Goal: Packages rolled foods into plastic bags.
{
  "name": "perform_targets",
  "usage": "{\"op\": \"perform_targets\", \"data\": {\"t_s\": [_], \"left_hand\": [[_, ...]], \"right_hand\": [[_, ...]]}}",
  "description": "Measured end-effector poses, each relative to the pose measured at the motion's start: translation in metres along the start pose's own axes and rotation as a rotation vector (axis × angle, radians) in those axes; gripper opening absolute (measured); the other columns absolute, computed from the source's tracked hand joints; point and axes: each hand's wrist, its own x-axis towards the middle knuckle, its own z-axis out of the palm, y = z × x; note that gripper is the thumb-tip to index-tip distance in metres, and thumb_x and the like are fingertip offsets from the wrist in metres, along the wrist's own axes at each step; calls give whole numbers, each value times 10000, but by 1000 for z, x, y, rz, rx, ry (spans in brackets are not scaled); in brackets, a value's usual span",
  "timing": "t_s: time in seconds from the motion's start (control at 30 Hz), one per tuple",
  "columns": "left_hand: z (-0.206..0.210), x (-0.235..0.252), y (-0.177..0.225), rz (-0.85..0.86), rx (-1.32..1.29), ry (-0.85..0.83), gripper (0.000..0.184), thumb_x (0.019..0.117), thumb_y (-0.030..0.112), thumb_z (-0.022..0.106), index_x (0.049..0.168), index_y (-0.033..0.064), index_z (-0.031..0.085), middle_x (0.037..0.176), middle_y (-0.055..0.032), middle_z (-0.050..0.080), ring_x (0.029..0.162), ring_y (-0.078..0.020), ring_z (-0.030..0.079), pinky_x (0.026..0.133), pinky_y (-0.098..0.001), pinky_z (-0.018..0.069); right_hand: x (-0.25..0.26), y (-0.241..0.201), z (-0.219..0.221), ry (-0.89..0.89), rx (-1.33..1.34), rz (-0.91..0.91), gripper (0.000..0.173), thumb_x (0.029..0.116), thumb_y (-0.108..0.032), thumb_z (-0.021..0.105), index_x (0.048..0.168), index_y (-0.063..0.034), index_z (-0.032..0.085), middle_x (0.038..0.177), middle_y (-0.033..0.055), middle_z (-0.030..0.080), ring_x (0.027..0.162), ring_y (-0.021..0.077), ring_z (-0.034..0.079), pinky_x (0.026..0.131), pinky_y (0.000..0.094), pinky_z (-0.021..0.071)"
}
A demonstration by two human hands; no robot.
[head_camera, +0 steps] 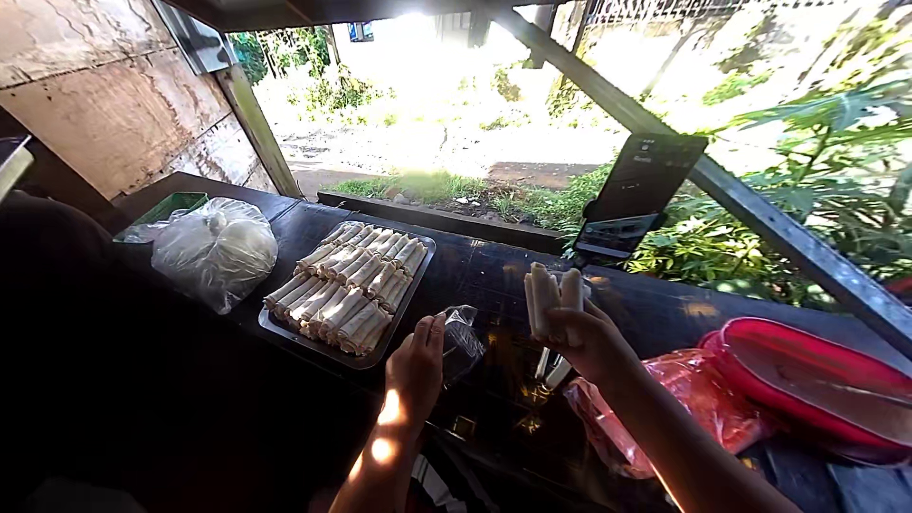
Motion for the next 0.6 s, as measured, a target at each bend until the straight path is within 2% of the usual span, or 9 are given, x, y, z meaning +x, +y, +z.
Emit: {"op": "perform_targets", "data": {"t_s": [0.07,0.13,0.2,0.27,0.37,0.47,0.53,0.6], "left_hand": [[0,2,3,49,97,151,346,864,-64,644,1182,25,747,1102,-151,752,727,-255,735,588,-329,578],[-8,6,10,98,147,283,297,899,-25,625,1155,36,763,1067,-131,763,694,-228,714,588,-296,557],[-12,4,16,138,151,313,268,922,4,612,1145,42,755,1048,-116,754,658,-213,667,572,-296,523],[1,-12,20,128,139,205,266,895,-9,632,1117,40,769,1051,-116,759,700,-223,706,581,-314,553],[34,-45,18,25,26,-84,341,865,-77,629,1167,16,758,1174,-144,746,822,-280,755,641,-381,603],[44,-56,21,-88,-89,-214,324,922,-68,592,1203,0,740,1206,-171,729,921,-313,759,749,-415,624],[41,-54,28,-98,-90,-231,327,925,-49,596,1218,5,731,1203,-168,727,922,-297,760,750,-395,623],[35,-49,38,-139,-124,-295,340,930,-41,600,1247,3,714,1228,-179,715,926,-311,756,750,-411,619]], "right_hand": [[-17,4,-5,-71,-37,-11,486,850,-105,573,1321,-49,465,973,44,670,767,125,692,654,304,608],[-35,12,-6,-203,-3,1,599,757,-144,667,1322,-57,489,1028,34,710,827,147,724,680,350,635],[-52,25,-3,-293,76,12,543,729,-142,728,1232,-82,532,968,9,732,783,143,737,644,353,646],[-65,46,-5,-337,163,56,516,709,-132,781,1180,-89,576,922,17,738,752,140,730,634,338,634],[-74,76,-9,-269,107,132,537,706,-61,736,1210,-52,551,919,46,731,725,142,720,619,319,624],[-73,87,-10,-124,-149,181,719,656,-9,697,1348,13,502,1054,51,708,872,87,707,737,262,604],[-69,88,-9,-76,-257,151,702,638,-1,690,1320,19,522,1064,67,700,893,77,694,753,253,587],[-64,86,-10,-91,-437,67,682,677,-58,730,1328,12,541,1110,106,686,972,124,680,849,314,571]]}}
